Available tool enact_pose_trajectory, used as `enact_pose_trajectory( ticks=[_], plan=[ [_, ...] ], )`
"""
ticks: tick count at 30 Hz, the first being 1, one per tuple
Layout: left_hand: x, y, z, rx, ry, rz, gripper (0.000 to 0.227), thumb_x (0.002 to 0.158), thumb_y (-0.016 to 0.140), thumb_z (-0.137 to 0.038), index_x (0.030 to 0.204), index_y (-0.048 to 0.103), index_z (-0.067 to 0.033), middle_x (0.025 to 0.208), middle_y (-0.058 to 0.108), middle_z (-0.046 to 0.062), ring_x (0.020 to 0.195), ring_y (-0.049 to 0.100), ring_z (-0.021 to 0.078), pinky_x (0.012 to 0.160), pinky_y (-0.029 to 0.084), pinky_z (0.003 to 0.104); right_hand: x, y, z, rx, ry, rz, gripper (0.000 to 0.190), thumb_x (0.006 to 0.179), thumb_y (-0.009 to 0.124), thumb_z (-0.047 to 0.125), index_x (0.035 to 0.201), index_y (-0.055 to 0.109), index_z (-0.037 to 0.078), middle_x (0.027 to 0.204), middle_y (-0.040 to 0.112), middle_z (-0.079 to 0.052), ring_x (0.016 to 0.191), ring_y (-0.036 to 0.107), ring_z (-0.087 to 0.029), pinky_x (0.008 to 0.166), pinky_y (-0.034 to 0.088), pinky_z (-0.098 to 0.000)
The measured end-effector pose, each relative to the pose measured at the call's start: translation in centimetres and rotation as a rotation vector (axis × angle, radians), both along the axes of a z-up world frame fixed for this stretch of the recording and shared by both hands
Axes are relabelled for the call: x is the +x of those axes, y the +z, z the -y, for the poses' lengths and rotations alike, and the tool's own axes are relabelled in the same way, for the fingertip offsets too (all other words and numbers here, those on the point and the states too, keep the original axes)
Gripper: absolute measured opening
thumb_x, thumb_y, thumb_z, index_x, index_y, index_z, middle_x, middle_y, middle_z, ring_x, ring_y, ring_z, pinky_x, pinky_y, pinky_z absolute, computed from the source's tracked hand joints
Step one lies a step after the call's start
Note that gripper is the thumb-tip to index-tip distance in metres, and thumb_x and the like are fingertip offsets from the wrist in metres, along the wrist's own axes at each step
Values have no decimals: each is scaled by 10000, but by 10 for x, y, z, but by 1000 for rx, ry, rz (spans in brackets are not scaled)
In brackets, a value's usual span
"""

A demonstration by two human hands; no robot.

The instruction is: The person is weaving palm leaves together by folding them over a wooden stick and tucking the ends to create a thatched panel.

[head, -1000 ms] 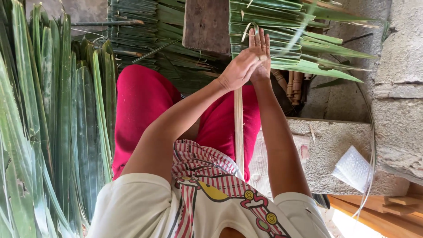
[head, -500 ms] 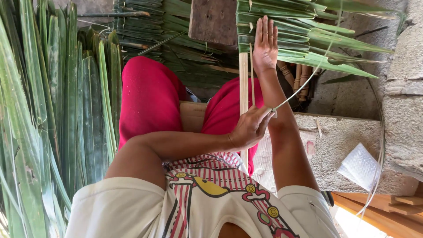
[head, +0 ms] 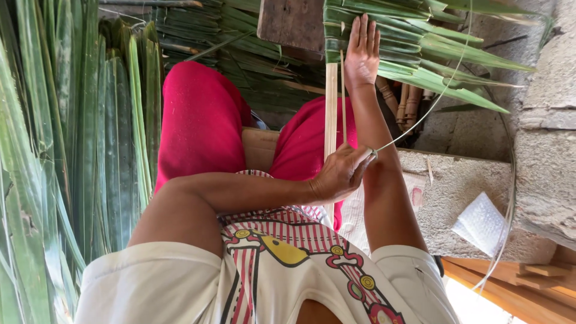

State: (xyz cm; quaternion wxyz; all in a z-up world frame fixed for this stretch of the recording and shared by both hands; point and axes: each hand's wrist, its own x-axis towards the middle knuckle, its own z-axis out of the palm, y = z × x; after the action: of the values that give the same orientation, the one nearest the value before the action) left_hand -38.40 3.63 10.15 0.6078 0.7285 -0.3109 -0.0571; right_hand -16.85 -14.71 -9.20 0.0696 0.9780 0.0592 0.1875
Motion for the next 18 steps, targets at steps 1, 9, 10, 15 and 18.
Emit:
enact_pose_trajectory(
  ticks=[1,9,10,15,18],
  plan=[
    [1,0,0,4,1,-6,75,1037,533,-95,1103,552,-66,922,646,61,760,557,216,703,497,363,6,-5,2,1,1,42,691,835,627,-181,1485,435,-52,1507,470,-260,1347,518,-466,1131,499,-530],
    [9,17,-59,67,-114,134,697,1077,384,-453,1601,239,-17,1658,243,311,1576,161,480,1274,58,668,-85,61,-5,782,-434,-233,1167,757,664,17,1682,-28,178,1706,-15,-211,1583,112,-424,1292,93,-556],
    [15,16,-75,105,20,184,763,1048,590,-352,1593,268,74,1625,278,364,1552,142,489,1261,24,588,-110,65,-5,1225,-533,-127,1372,832,1059,385,1670,-17,238,1720,109,-197,1568,273,-412,1290,261,-567],
    [34,-21,-93,94,68,-424,604,1096,456,-440,1470,440,34,1412,500,343,1338,468,521,1137,347,598,-124,69,-16,2689,-515,68,716,881,859,205,1319,330,2,1329,326,-199,1250,406,-396,1118,331,-603],
    [50,-54,-67,-16,69,-684,536,1069,535,-401,1364,581,44,1128,652,238,884,605,292,750,464,396,-96,68,-29,2970,-527,-147,1210,860,823,338,1614,-37,-56,1681,-93,-268,1569,41,-448,1248,153,-655]
  ],
)
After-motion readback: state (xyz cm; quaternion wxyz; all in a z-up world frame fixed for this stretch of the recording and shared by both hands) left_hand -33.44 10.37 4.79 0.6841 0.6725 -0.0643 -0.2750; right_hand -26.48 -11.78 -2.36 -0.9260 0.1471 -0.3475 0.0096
